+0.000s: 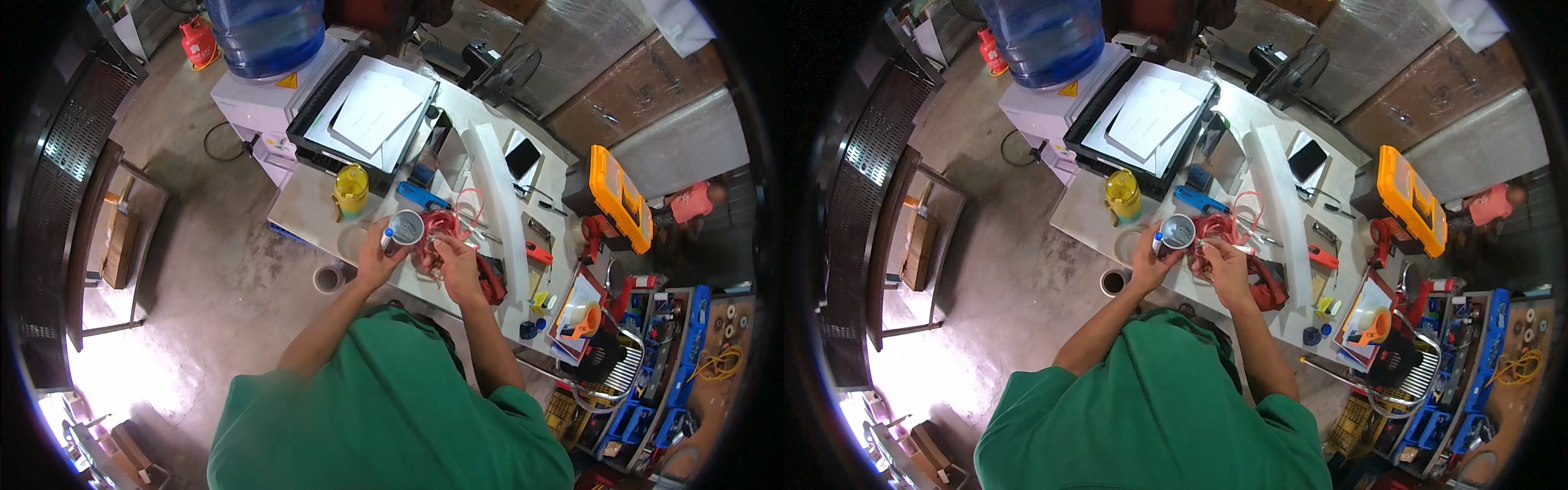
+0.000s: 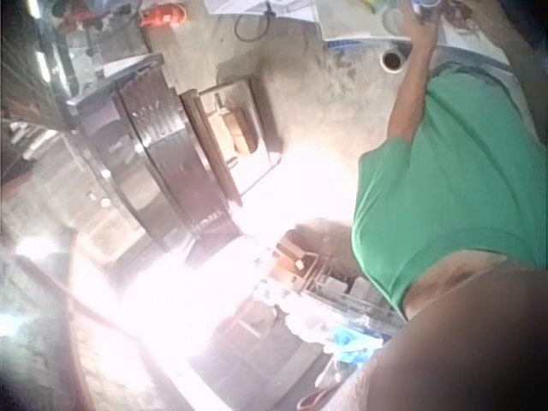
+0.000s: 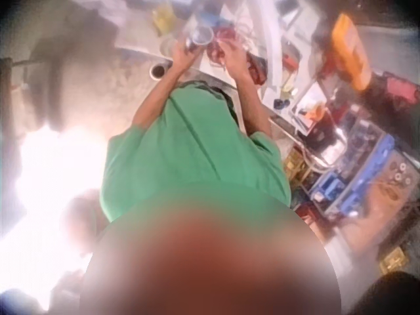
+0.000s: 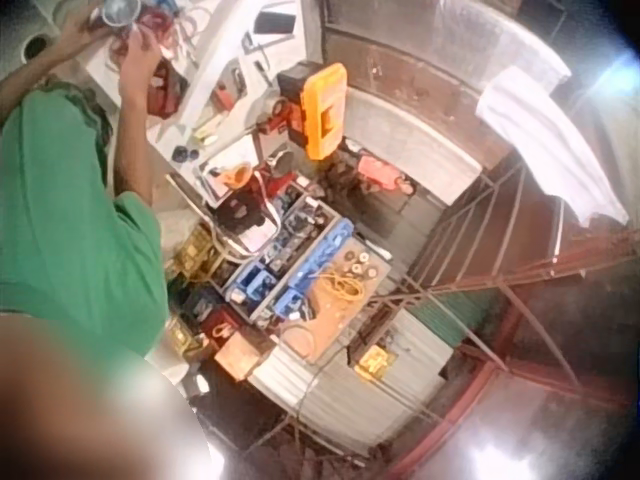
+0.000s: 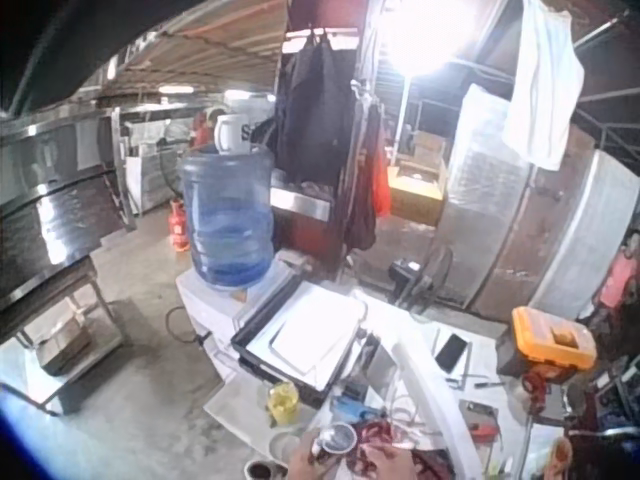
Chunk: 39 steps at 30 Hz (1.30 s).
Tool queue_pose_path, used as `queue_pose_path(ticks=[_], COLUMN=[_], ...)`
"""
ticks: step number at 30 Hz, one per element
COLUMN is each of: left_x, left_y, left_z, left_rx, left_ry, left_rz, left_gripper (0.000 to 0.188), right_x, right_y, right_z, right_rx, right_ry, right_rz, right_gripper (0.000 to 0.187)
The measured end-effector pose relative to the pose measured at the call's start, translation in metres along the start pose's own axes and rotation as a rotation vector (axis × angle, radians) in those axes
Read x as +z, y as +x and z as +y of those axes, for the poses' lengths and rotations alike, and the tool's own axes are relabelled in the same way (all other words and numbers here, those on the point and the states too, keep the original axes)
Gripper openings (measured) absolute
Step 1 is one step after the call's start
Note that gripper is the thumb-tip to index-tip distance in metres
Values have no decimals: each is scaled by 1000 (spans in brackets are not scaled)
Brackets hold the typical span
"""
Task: The person repeatedly cuts the ends of small white markers with blue caps using a utility knife on a cluttered workbench. The person holds each marker, slices the tip, and sets it down, repeating the action multiple times.
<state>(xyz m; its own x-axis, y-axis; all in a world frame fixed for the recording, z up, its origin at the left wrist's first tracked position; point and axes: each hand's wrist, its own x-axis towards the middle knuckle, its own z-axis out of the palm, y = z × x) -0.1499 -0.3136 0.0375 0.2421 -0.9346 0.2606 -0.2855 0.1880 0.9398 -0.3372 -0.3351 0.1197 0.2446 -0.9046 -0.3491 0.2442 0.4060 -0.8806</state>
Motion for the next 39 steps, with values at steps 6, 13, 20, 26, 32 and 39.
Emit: queue_pose_path(ticks=[6, 13, 20, 26, 32, 39], left_x=[1, -13, -17, -38, -53, -56], left_y=[10, 8, 14, -10, -51, -57], left_z=[10, 3, -1, 48, 98, 117], left_rx=[-225, -172, -173, 1, -24, -11], left_ry=[132, 97, 247, 374, 302, 345], left_rz=[58, 57, 144, 205, 3, -65], left_gripper=[74, 74, 67, 50, 26, 24], right_x=[8, 22, 30, 45, 56, 54], right_y=[-9, -11, -13, -23, -48, -54], right_z=[2, -1, 11, -2, -16, -18], right_rx=[23, 33, 50, -37, -126, -292], right_ry=[36, 55, 125, 31, -44, -230], right_rz=[80, -6, -23, -67, -233, -377], right_gripper=[17, 17, 18, 32, 35, 34])
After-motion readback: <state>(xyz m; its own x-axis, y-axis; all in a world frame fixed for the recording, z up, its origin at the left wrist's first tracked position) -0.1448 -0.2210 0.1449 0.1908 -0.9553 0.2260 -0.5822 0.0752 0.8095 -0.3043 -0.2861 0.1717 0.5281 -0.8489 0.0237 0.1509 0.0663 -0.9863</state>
